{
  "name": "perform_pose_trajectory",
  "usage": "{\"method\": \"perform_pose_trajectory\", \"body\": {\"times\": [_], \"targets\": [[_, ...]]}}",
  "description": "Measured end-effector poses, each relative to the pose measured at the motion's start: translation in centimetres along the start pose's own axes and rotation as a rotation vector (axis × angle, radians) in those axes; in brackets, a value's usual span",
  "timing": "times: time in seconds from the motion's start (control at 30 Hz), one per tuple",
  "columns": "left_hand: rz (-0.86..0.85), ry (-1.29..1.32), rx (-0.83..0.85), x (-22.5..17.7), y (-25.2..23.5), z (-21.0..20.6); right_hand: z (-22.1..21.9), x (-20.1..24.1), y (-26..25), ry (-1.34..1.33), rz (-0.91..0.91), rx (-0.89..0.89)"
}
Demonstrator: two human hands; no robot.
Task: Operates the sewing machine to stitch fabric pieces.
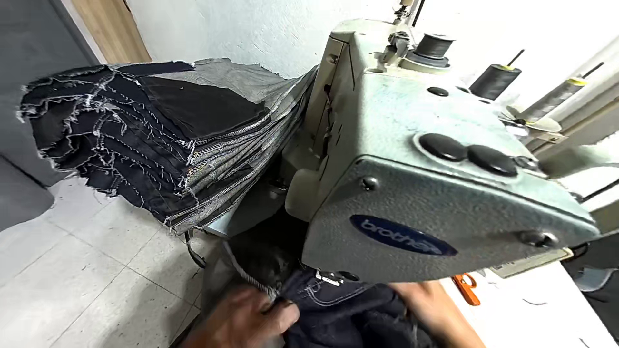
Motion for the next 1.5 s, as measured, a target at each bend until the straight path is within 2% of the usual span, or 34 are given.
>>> {"method": "perform_pose_trajectory", "body": {"times": [0.03, 0.07, 0.17, 0.3, 0.53, 0.83, 0.97, 1.5], "targets": [[-0.200, -0.163, -0.021, 2.2, -0.4, 0.4, -1.0, 0.3, 1.7, -0.044, -0.027, -0.077], [-0.322, -0.258, -0.049, 3.9, -1.4, 0.5, -2.1, 0.8, 2.9, -0.085, -0.057, -0.151], [-0.457, -0.368, -0.051, 5.9, -4.0, -0.1, -4.0, 1.2, 4.7, -0.146, -0.065, -0.355], [-0.410, -0.375, -0.021, 5.1, -5.1, -0.2, -4.4, 0.7, 4.7, -0.209, -0.077, -0.461], [-0.328, -0.416, -0.052, 4.4, -5.9, -0.9, -4.1, 0.6, 4.0, -0.273, -0.122, -0.514], [-0.305, -0.402, -0.019, 4.2, -6.5, -1.0, -3.9, 0.6, 4.0, -0.237, -0.156, -0.571], [-0.293, -0.378, -0.007, 4.0, -6.6, -0.7, -4.1, 1.3, 3.9, -0.308, -0.197, -0.585], [-0.280, -0.356, 0.033, 4.3, -6.3, -0.4, -3.7, 1.0, 4.1, -0.323, -0.129, -0.442]]}}
Point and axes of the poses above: each hand's wrist, its own y-axis away from the middle knuckle, its own z-axis out of the back of the hand, x = y × z, the point moved 2 cm from there along -y, towards the middle knuckle, and after that the axes turned 2 degrees about y, right-handed, at the moved point
